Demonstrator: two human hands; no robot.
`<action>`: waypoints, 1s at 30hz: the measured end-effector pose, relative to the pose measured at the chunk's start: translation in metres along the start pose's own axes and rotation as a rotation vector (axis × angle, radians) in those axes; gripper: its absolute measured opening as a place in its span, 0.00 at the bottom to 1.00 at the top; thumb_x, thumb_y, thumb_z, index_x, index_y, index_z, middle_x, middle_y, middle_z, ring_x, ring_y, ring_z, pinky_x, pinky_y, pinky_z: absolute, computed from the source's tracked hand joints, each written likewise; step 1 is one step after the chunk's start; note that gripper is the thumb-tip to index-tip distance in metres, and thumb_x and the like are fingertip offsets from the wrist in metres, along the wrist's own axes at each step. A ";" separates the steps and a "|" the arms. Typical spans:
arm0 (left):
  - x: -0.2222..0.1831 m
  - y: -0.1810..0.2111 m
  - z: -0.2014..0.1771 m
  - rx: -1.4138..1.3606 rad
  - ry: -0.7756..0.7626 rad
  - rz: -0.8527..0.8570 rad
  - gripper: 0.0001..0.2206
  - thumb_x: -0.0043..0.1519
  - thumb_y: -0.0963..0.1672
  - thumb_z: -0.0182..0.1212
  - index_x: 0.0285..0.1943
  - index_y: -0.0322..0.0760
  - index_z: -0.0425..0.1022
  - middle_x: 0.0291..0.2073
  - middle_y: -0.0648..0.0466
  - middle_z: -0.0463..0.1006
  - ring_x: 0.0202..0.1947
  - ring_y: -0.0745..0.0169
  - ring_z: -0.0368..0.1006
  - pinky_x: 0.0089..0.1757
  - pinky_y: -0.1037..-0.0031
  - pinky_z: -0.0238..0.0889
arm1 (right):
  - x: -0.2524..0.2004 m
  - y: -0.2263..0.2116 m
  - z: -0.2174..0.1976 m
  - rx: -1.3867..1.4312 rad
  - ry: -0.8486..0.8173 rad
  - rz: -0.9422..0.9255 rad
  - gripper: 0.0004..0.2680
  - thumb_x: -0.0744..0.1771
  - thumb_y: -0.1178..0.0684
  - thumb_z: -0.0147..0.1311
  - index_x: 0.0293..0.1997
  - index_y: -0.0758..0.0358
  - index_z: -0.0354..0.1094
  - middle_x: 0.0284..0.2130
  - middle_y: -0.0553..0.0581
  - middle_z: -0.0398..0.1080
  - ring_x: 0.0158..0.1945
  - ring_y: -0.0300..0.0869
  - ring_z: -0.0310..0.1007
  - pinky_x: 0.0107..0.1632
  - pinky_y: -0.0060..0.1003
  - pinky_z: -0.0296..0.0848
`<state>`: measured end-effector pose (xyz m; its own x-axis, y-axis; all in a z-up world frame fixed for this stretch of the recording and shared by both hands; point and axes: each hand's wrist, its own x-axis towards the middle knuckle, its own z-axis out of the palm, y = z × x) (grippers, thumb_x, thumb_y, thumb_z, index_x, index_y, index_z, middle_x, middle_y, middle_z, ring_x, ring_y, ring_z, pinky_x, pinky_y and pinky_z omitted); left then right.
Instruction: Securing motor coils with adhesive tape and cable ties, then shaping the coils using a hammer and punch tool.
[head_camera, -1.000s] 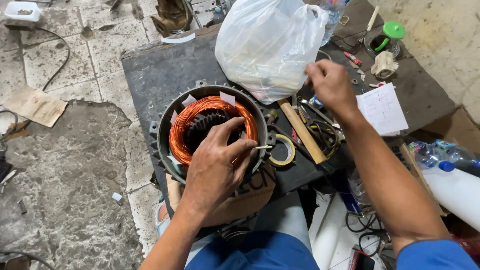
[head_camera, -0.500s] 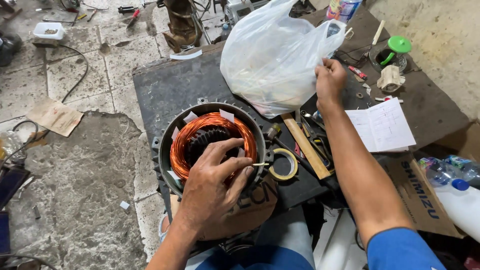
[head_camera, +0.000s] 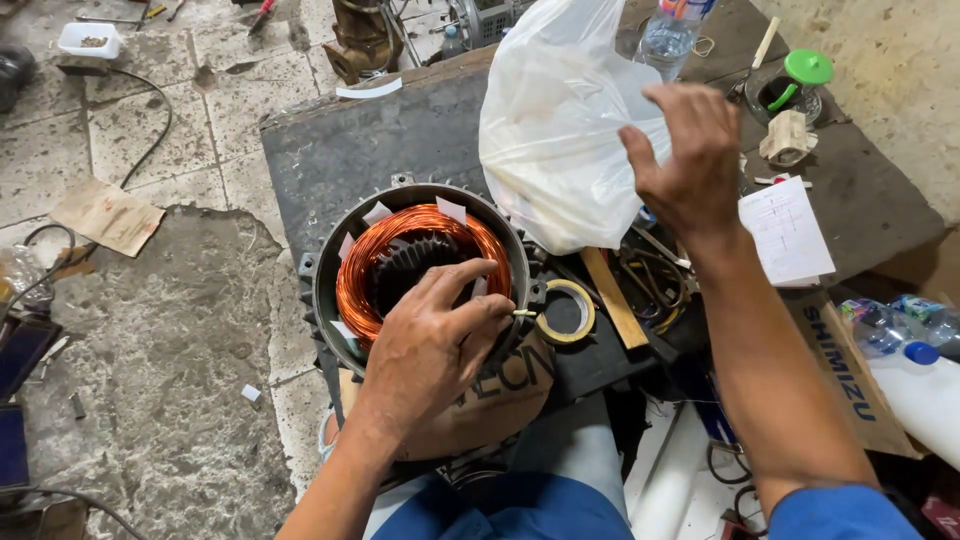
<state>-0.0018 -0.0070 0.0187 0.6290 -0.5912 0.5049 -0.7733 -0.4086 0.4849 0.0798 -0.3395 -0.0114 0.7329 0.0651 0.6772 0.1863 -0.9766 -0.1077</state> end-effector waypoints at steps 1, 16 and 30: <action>0.000 0.000 0.001 0.001 0.009 0.012 0.05 0.66 0.42 0.60 0.45 0.34 0.78 0.53 0.44 0.76 0.49 0.46 0.73 0.46 0.58 0.70 | 0.018 0.011 0.010 0.002 -0.151 -0.039 0.22 0.71 0.44 0.58 0.71 0.67 0.61 0.67 0.71 0.63 0.69 0.62 0.57 0.66 0.64 0.52; -0.002 0.003 0.000 0.015 -0.076 -0.056 0.08 0.65 0.47 0.61 0.46 0.41 0.79 0.54 0.44 0.76 0.57 0.42 0.73 0.48 0.55 0.71 | -0.084 -0.095 0.015 0.422 -0.273 0.174 0.04 0.67 0.53 0.62 0.43 0.47 0.80 0.32 0.50 0.79 0.39 0.48 0.81 0.42 0.39 0.77; 0.086 -0.027 0.052 0.098 -0.108 -0.016 0.05 0.61 0.45 0.60 0.39 0.46 0.81 0.42 0.50 0.81 0.49 0.44 0.77 0.47 0.53 0.67 | -0.094 -0.132 -0.043 0.592 -0.320 0.519 0.03 0.66 0.53 0.64 0.41 0.51 0.80 0.27 0.54 0.79 0.39 0.46 0.82 0.42 0.39 0.77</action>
<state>0.0689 -0.0831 0.0115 0.6327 -0.6537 0.4152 -0.7709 -0.4811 0.4174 -0.0419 -0.2256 -0.0300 0.9531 -0.2200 0.2076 0.0212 -0.6361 -0.7713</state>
